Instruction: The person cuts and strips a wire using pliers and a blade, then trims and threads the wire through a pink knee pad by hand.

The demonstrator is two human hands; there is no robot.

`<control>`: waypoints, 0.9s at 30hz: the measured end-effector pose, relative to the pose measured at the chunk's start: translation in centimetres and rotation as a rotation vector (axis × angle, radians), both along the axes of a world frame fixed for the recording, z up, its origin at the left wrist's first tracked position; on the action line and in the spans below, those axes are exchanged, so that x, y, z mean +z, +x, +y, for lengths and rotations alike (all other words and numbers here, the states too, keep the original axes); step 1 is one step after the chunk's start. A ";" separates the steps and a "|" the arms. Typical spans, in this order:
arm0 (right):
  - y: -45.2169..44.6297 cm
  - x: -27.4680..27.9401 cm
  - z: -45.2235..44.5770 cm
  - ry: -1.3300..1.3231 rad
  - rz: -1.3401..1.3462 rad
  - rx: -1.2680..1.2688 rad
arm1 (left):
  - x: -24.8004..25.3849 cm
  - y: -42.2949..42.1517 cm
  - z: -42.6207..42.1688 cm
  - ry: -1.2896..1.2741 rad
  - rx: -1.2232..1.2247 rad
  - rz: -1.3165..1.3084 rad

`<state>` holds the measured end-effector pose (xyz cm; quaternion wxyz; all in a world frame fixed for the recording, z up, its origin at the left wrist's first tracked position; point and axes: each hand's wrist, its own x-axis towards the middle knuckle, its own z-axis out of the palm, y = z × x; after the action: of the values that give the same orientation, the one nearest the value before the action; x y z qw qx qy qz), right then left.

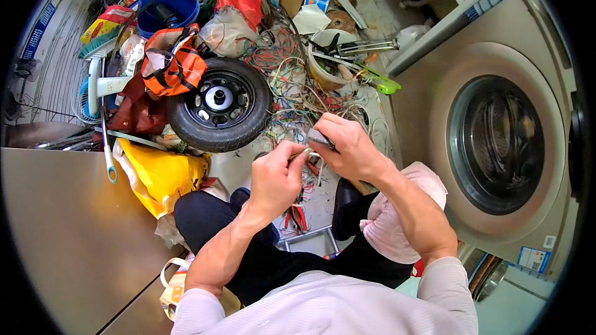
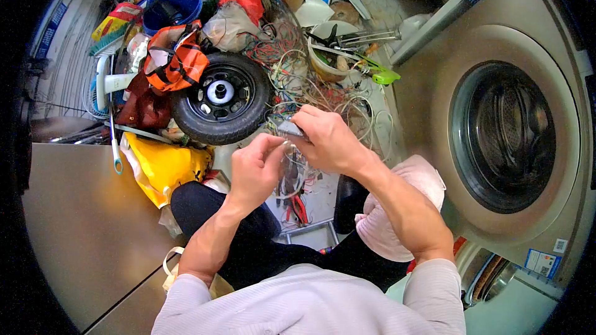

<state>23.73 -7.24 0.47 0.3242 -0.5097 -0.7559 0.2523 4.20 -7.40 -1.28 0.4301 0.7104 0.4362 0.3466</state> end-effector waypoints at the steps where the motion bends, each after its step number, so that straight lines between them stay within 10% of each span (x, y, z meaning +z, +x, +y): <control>1: 0.0 -0.5 0.1 0.047 0.015 -0.006 | -0.2 -0.1 0.2 -0.002 -0.002 0.003; 5: 0.0 0.6 -0.1 -0.723 0.357 -0.216 | 0.1 0.3 0.4 0.380 -0.057 0.106; 12: 2.7 0.3 -0.1 -0.659 0.982 -0.348 | 0.3 0.4 -0.5 0.384 -0.018 0.020; 27: 1.2 0.4 -0.7 -0.738 0.840 -0.248 | 1.6 -0.3 0.4 -0.398 0.045 -0.241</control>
<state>24.95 -7.90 0.87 0.4245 -0.5300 -0.3586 0.6406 3.87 -7.04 0.31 0.6028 0.5550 0.4574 0.3456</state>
